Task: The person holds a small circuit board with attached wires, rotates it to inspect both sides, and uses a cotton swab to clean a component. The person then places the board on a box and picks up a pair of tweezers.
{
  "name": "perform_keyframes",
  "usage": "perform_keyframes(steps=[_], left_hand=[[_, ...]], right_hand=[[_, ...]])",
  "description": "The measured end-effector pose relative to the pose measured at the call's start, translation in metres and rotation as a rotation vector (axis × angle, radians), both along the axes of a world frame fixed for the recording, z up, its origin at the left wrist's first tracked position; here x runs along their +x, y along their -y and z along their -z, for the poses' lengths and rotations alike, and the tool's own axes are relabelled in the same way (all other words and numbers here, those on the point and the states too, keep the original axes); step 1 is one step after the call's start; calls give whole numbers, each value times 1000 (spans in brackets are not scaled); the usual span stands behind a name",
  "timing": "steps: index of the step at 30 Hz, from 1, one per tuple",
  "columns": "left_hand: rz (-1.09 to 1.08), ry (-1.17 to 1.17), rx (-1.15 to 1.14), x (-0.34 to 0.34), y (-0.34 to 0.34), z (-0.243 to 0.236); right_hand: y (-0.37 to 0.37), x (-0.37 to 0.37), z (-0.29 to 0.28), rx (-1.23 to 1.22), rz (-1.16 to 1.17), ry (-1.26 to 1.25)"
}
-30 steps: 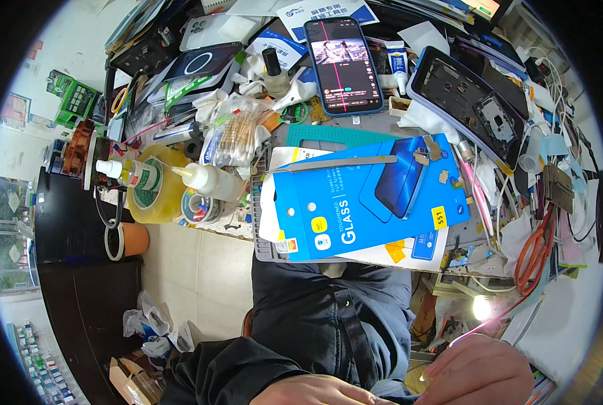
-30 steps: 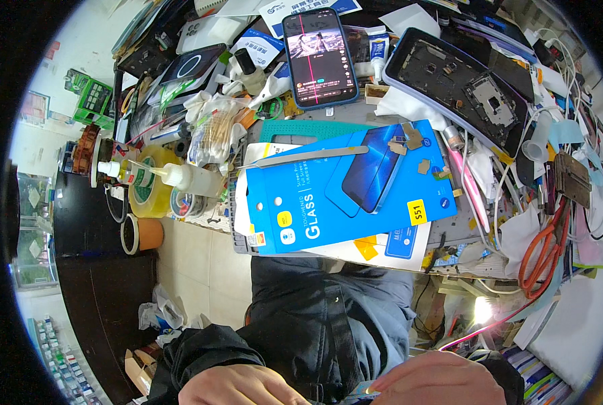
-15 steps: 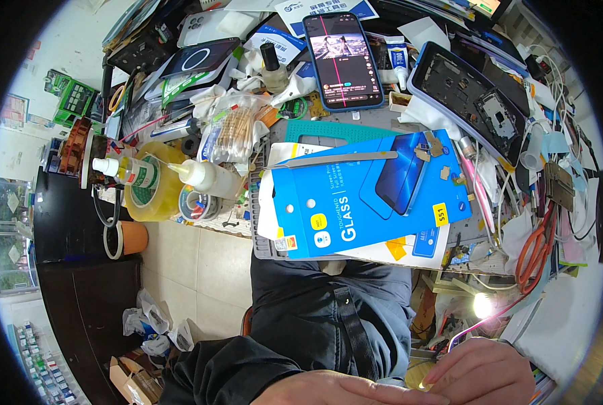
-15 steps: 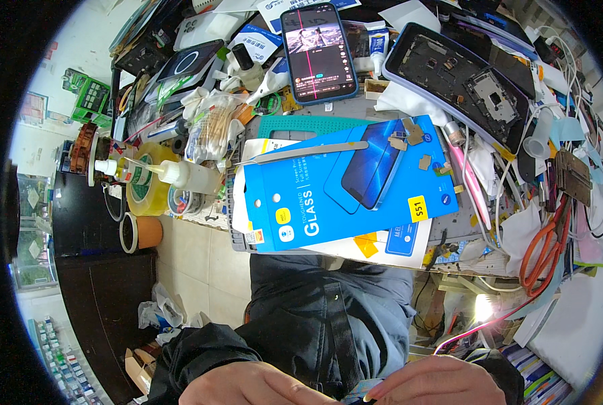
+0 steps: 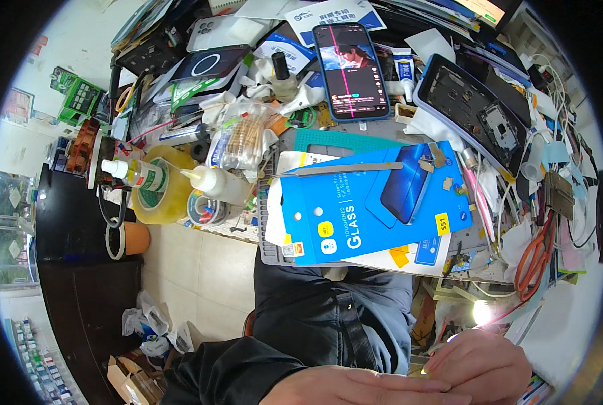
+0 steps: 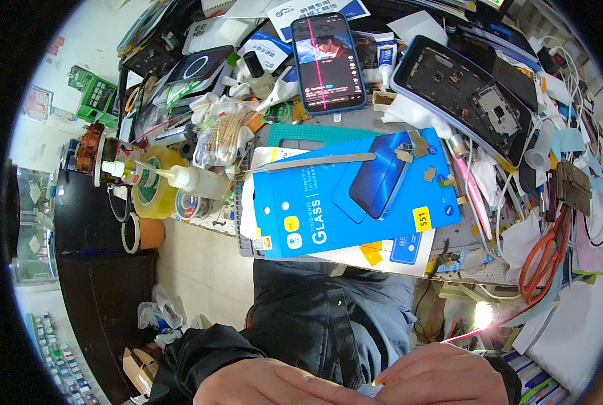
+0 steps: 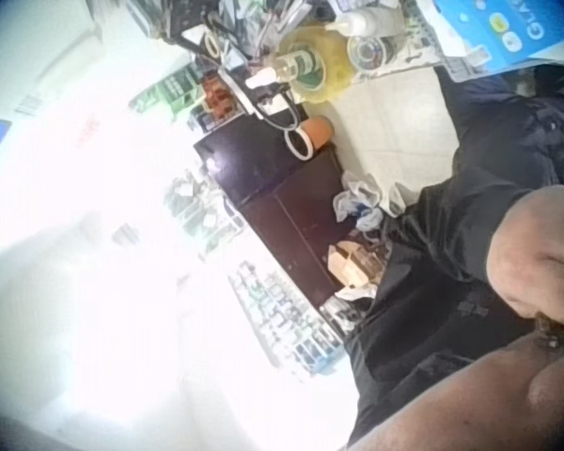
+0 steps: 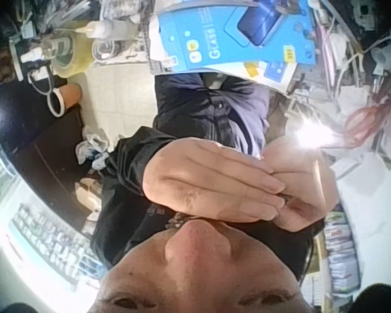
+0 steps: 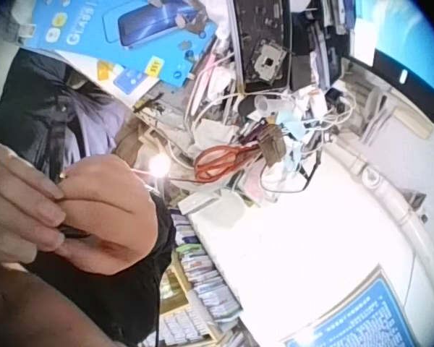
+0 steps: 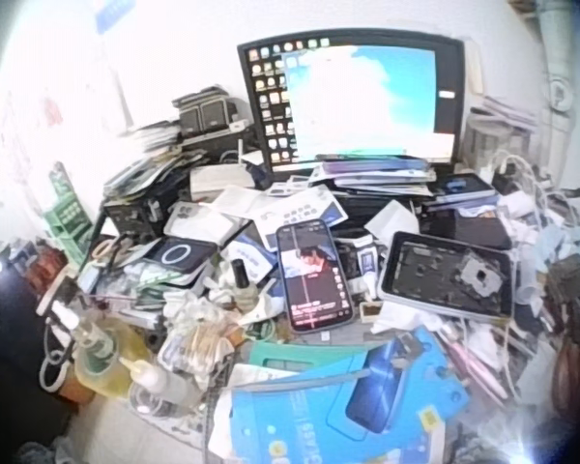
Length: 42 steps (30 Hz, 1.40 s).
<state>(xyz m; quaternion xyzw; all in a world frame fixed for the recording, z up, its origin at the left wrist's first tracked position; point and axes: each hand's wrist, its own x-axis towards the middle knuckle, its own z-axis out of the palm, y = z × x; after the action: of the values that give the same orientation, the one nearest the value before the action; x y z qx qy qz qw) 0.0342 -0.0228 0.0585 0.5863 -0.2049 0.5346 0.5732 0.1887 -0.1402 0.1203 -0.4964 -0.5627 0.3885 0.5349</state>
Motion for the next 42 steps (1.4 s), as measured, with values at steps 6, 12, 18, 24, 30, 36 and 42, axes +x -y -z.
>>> perform_keyframes(steps=[6,12,18,24,30,36,42], left_hand=[[-39,-134,-28,-9,8,-9],[-85,-136,-67,-10,5,-14],[-236,-190,-135,-5,13,-21],[-265,-156,-123,-2,14,-20],[103,-313,-75,-4,-13,-13],[-178,-858,-204,-18,-21,-39],[-381,-883,-53,-15,-23,-23]], right_hand=[[-1,4,2,-4,-48,2],[-4,6,2,2,-63,22],[-7,10,0,-60,-87,93],[-6,12,4,-25,-104,7],[-10,10,5,-108,-114,74],[-10,4,6,-78,222,508],[-14,-1,-9,65,180,709]])
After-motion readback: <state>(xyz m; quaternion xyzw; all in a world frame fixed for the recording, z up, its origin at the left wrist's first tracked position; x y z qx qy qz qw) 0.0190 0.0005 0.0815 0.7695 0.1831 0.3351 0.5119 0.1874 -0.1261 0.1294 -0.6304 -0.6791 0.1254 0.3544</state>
